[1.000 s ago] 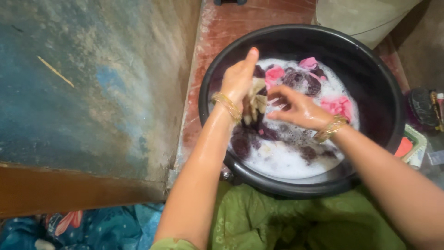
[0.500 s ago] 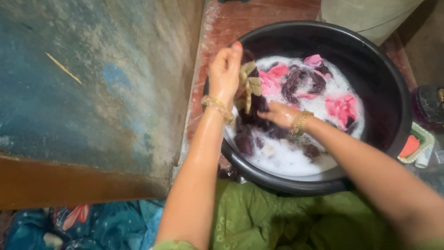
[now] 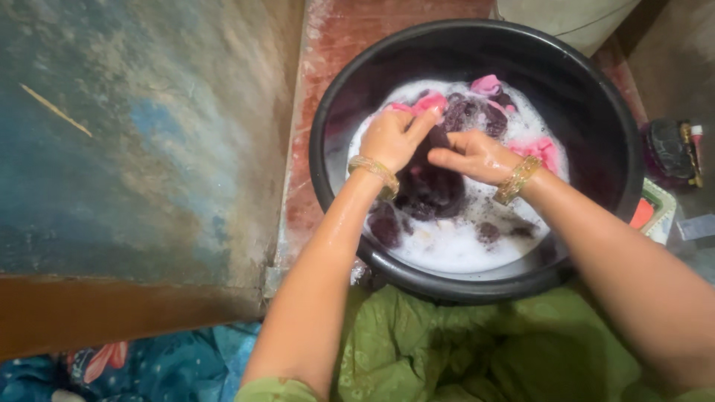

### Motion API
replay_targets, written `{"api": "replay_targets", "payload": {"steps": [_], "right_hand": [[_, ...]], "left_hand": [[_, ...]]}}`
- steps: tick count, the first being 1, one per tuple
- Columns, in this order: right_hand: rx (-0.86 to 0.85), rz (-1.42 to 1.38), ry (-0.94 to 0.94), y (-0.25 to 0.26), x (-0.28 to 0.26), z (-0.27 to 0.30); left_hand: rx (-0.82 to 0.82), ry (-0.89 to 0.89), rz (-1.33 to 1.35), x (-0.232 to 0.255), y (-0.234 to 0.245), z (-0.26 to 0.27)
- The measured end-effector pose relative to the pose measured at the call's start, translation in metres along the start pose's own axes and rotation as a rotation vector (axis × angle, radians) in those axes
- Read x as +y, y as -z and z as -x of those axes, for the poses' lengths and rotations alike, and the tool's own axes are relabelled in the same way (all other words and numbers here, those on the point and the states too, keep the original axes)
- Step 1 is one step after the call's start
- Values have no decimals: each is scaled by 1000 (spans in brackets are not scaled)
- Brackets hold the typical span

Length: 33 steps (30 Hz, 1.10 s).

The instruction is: The person washes several items of clothing by hand in a soapy basin, scrubbing fabrics together and rinsing them individually.

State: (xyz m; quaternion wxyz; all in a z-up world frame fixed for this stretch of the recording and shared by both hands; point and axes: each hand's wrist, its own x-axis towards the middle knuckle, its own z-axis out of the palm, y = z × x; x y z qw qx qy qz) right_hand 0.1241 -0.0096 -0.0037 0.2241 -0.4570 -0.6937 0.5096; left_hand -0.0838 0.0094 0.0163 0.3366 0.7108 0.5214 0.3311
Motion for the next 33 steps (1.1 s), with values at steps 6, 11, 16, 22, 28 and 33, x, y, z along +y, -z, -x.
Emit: {"api": "replay_targets", "payload": {"steps": [6, 11, 16, 22, 28, 33], "right_hand": [[-292, 511, -181, -19, 100, -21], [-199, 532, -214, -69, 160, -48], [200, 227, -253, -58, 91, -59], [355, -470, 42, -29, 1, -18], [393, -805, 252, 12, -72, 47], [376, 64, -18, 49, -35, 31]], "left_hand": [[82, -298, 465, 42, 0, 14], [330, -321, 704, 44, 5, 15], [632, -96, 659, -4, 49, -4], [140, 234, -232, -46, 75, 9], [-549, 94, -489, -42, 19, 10], [-270, 125, -432, -31, -27, 10]]}}
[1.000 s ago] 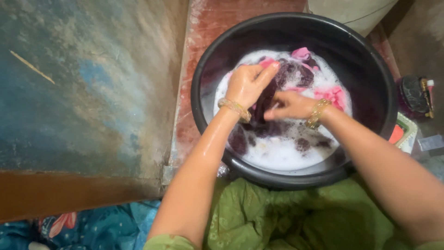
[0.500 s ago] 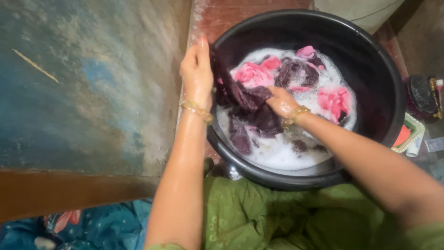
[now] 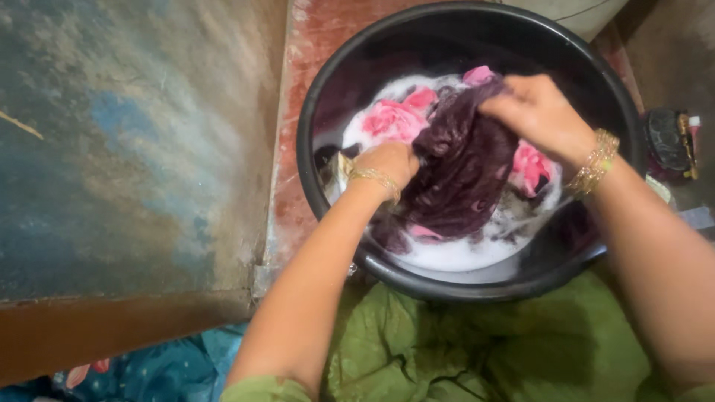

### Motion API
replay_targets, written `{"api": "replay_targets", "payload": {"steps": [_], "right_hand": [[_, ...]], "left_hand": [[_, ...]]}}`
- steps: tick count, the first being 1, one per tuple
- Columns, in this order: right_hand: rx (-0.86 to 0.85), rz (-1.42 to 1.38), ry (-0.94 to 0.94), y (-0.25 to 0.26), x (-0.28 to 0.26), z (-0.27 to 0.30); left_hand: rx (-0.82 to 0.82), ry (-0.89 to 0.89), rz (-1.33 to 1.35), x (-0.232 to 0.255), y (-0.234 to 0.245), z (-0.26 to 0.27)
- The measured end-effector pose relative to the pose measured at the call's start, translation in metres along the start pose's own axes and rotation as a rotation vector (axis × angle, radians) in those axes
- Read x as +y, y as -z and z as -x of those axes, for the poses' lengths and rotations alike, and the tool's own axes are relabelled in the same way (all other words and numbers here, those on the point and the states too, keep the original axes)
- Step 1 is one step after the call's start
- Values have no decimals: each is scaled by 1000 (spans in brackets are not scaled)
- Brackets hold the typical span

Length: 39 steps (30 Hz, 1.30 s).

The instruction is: The person washes several items of clothing by hand in a soapy basin, scrubbing fabrics together and rinsing them individually.

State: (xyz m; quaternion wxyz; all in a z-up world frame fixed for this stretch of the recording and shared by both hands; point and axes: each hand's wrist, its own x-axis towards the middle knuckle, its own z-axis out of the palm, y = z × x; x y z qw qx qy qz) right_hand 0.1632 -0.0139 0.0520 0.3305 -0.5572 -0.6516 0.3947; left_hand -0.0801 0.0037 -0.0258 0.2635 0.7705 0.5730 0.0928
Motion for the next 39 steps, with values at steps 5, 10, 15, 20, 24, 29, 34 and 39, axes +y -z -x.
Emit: {"api": "replay_targets", "payload": {"steps": [5, 10, 15, 20, 24, 29, 34, 39], "right_hand": [[-322, 1110, -182, -14, 84, -17], [-734, 1061, -477, -102, 97, -10], [-774, 1030, -449, -127, 143, -27], [-809, 953, -213, -139, 292, -70], [-898, 1011, -189, -137, 344, -98], [-818, 1103, -312, -121, 316, -122], [-781, 1078, -329, -140, 298, -106], [-575, 872, -329, -114, 229, -120]], "left_hand": [[176, 37, 6, -16, 13, -8], [-301, 48, -216, -29, -20, -5], [-726, 147, -468, -45, -79, -31], [-658, 229, -471, -66, -111, -75], [-551, 277, -420, -75, -131, -104], [-522, 303, -391, -100, -143, -104], [-400, 261, -377, -101, -146, -94], [-23, 90, -271, -69, -119, -115]]}}
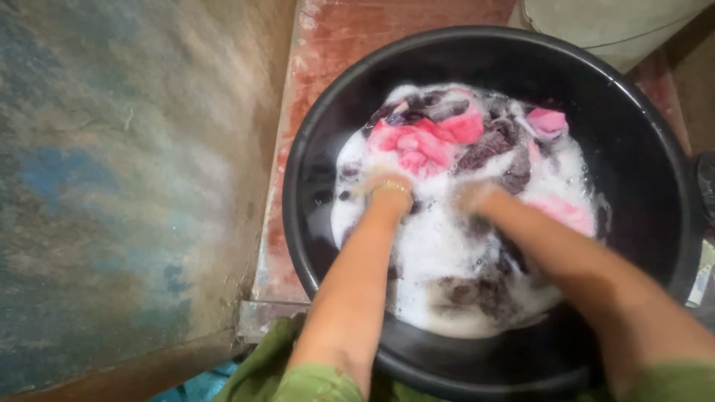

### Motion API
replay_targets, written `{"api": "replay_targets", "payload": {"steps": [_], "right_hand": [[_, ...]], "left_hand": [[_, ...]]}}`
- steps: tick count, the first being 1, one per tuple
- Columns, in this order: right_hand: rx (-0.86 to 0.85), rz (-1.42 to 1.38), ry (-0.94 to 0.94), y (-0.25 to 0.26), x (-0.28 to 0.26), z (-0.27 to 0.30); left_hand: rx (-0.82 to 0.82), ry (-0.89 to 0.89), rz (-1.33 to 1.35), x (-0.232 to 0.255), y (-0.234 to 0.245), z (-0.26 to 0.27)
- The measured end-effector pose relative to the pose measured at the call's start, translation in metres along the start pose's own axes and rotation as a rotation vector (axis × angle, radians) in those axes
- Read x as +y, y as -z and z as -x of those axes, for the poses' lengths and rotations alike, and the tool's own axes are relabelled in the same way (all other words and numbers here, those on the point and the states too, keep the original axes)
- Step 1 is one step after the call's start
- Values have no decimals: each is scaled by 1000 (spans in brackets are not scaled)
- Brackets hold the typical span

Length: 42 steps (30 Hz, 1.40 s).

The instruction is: The person washes several items of clothing by hand in a soapy basin, scrubbing fabrics together and rinsing them individually.

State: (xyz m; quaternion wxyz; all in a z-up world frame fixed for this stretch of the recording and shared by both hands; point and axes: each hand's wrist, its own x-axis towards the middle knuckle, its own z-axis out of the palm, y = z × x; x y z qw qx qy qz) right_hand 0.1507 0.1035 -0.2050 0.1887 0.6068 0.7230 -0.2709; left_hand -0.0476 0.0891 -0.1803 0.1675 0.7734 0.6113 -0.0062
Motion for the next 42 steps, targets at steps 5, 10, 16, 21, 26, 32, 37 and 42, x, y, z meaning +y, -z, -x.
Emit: {"api": "replay_targets", "payload": {"steps": [5, 10, 16, 21, 26, 32, 37, 42], "right_hand": [[335, -580, -49, 107, -16, 50], [431, -46, 18, 90, 2, 35], [-47, 280, 9, -16, 36, -13], [-144, 664, 89, -50, 52, -6], [-24, 551, 77, -28, 44, -35], [77, 389, 4, 8, 31, -75], [116, 325, 33, -9, 31, -43], [165, 295, 155, -2, 19, 12]], "left_hand": [[180, 112, 108, 22, 74, -3], [-94, 322, 204, 19, 92, 20], [-315, 238, -25, -6, 26, -3], [-612, 82, -77, -14, -17, -16], [-409, 124, -1, -11, -67, -33], [-308, 114, 33, -21, -118, -34], [-149, -7, 91, -21, -116, -36], [-532, -362, -269, -5, 5, -4]]}}
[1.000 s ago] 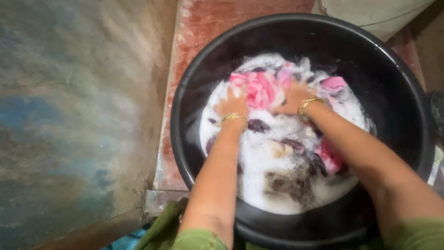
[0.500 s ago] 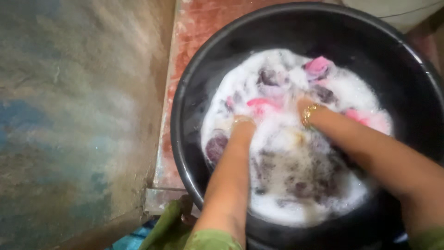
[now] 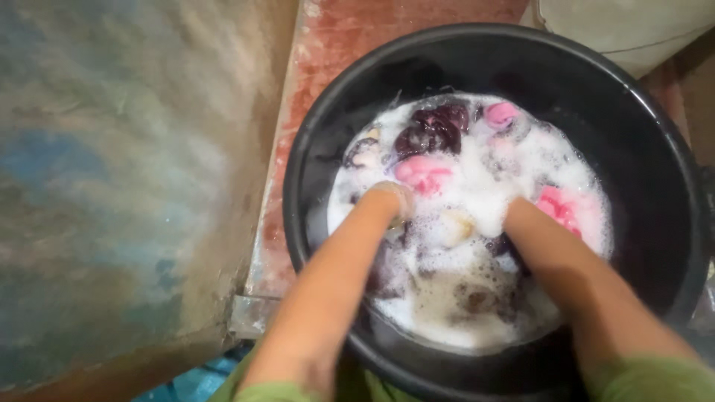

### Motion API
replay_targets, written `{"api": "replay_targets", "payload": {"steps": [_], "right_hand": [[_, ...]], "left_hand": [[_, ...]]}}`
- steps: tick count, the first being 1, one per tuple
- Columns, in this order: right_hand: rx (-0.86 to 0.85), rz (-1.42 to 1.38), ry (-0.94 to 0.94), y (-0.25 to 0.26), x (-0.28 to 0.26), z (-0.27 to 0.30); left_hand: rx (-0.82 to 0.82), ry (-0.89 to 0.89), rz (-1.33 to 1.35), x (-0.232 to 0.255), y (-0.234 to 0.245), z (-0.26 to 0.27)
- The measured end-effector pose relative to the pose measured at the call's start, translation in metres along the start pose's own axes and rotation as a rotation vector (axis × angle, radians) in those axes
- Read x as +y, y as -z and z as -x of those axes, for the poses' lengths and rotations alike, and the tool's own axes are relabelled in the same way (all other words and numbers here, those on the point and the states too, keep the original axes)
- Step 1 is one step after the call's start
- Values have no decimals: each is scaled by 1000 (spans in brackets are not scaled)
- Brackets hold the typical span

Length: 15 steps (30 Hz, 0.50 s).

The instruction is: The person washes several items of clothing by hand in a soapy basin, scrubbing fabrics together and rinsing them individually.

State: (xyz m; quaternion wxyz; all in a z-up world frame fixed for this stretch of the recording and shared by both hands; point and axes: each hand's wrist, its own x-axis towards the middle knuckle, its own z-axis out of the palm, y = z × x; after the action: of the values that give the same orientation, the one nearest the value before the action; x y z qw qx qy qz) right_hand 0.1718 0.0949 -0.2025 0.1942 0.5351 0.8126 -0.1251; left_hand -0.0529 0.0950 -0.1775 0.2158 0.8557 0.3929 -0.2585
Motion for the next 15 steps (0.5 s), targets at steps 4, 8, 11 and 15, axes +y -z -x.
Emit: {"api": "replay_targets", "payload": {"steps": [4, 8, 11, 15], "right_hand": [[92, -30, 119, 39, -24, 33], [180, 63, 288, 56, -56, 62], [205, 115, 335, 42, -79, 56], [171, 113, 237, 17, -91, 2]], "left_hand": [[7, 140, 99, 5, 48, 120], [66, 189, 180, -11, 64, 169], [144, 178, 256, -22, 63, 165], [344, 126, 262, -31, 58, 157]]}}
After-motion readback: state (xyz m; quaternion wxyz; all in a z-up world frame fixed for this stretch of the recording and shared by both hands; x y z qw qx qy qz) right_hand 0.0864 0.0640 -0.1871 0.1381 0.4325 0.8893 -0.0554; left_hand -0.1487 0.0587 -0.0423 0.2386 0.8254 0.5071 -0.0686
